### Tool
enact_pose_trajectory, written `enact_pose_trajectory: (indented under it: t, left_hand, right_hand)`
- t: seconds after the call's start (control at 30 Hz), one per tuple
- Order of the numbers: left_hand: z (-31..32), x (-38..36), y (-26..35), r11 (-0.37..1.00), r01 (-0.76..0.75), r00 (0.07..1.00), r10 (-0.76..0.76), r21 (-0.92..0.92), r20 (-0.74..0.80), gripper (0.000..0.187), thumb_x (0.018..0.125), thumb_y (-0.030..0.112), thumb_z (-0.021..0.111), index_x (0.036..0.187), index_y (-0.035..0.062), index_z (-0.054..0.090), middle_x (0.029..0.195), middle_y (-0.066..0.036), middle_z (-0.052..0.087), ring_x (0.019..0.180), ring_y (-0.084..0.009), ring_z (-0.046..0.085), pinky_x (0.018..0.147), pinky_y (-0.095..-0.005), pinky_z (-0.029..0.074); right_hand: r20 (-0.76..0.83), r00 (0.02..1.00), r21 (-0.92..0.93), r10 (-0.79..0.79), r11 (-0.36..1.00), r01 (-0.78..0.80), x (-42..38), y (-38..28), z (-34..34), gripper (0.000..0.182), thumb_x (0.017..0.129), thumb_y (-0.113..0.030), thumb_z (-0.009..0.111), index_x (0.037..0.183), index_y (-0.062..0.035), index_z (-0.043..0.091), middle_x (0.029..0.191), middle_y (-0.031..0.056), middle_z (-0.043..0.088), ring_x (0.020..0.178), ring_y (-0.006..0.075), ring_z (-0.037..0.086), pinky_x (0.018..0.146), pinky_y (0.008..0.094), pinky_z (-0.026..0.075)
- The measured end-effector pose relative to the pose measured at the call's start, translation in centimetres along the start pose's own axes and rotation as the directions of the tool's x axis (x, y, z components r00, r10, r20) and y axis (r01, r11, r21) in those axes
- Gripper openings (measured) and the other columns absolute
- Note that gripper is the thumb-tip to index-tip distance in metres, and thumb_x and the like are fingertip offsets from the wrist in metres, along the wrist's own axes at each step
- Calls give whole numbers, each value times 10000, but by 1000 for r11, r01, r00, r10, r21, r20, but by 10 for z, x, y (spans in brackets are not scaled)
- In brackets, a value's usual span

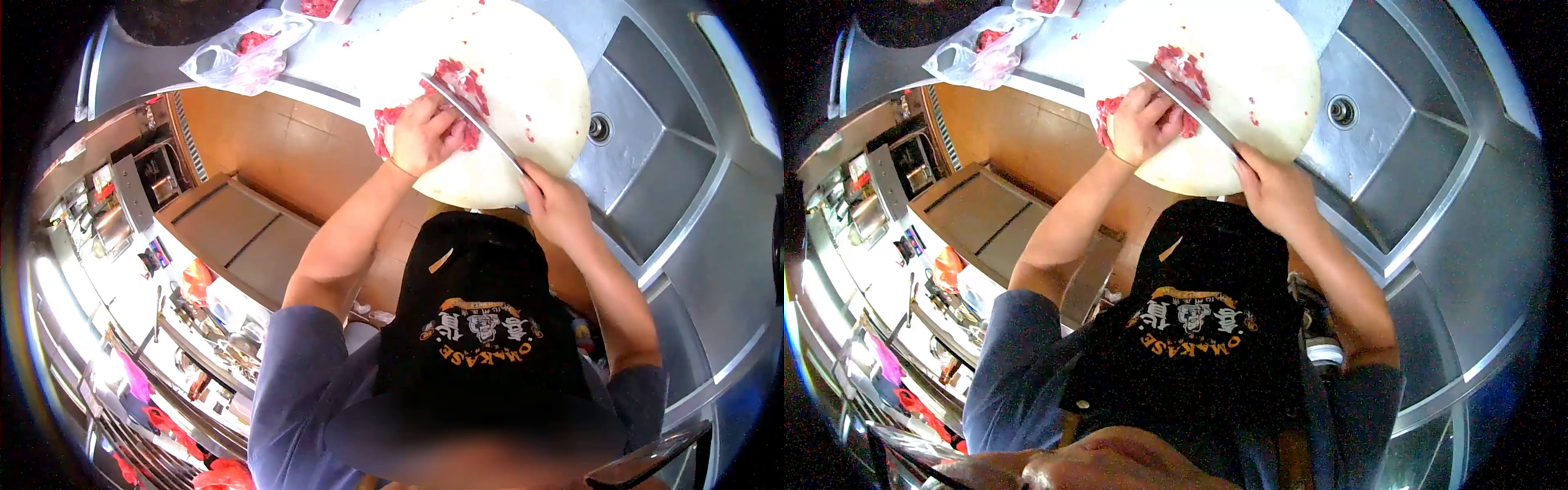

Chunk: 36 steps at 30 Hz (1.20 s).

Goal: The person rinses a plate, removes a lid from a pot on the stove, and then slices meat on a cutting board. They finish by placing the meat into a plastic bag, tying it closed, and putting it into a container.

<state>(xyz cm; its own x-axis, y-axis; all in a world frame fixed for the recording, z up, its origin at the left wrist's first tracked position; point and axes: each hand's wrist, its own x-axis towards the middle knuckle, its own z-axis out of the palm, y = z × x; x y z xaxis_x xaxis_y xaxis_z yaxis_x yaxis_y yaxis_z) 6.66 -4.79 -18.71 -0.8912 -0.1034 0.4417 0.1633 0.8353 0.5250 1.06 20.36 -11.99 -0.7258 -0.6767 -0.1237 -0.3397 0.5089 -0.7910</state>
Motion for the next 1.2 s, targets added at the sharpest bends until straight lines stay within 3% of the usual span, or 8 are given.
enact_pose_trajectory:
  t: [0.13,0.2,0.4,0.57,0.7,1.0,1.13,1.2]
  left_hand:
    - [-4,3,3,1000,15,1000,-15,0,24,178,687,98,761,858,94,712,993,-85,642,824,-274,641,709,-381,538]
    - [-7,6,9,1000,4,1000,-4,-20,13,183,687,90,762,861,91,707,996,-85,642,824,-273,641,708,-376,538]
    - [-4,-8,25,991,-24,997,33,-134,63,204,697,98,773,886,84,700,1013,-91,643,850,-273,640,704,-373,533]
    - [2,-19,29,999,-5,999,7,-35,37,287,707,99,764,979,48,689,1027,-110,645,903,-308,634,780,-391,519]
    - [4,-18,25,1000,11,996,-10,-13,92,311,700,84,750,1004,50,692,1030,-111,646,911,-316,634,775,-391,517]
    - [7,-17,23,1000,10,997,-10,-4,78,270,692,81,746,956,54,696,1009,-95,642,841,-291,633,726,-382,528]
    - [7,-14,23,1000,-11,996,9,17,91,228,687,88,755,910,74,708,986,-92,647,817,-285,635,713,-372,531]
    - [8,-14,19,999,-30,998,30,-11,51,225,687,91,758,907,78,710,982,-86,648,819,-281,636,713,-369,532]
  right_hand:
    - [212,974,-2,75,997,-76,115,-20,41,317,995,-385,485,1195,-202,648,966,167,703,853,358,677,741,432,540]
    - [3,1000,99,-25,995,25,138,-11,48,350,999,-417,460,1201,-199,645,943,150,706,850,363,673,747,441,535]
    - [-166,985,42,42,998,-36,50,-4,8,302,982,-342,544,1214,-182,656,948,146,711,868,354,678,740,431,536]
    - [107,991,-108,82,992,-70,-26,-24,-24,296,970,-286,570,1223,-159,653,926,158,702,823,358,681,707,432,536]
    - [96,990,-178,103,980,-85,-62,-25,-37,314,973,-303,569,1256,-180,629,907,144,702,762,345,679,660,441,533]
    - [166,977,-89,136,988,-122,8,-23,0,321,966,-219,588,1271,-126,630,978,205,694,823,380,680,711,428,536]
    - [202,954,-94,222,974,-207,-18,-28,-5,321,969,-213,582,1274,-125,629,1007,204,694,876,374,685,748,415,544]
    - [78,988,-81,134,989,-128,-50,-16,-11,344,981,-294,539,1293,-164,604,943,178,694,829,376,672,723,465,531]
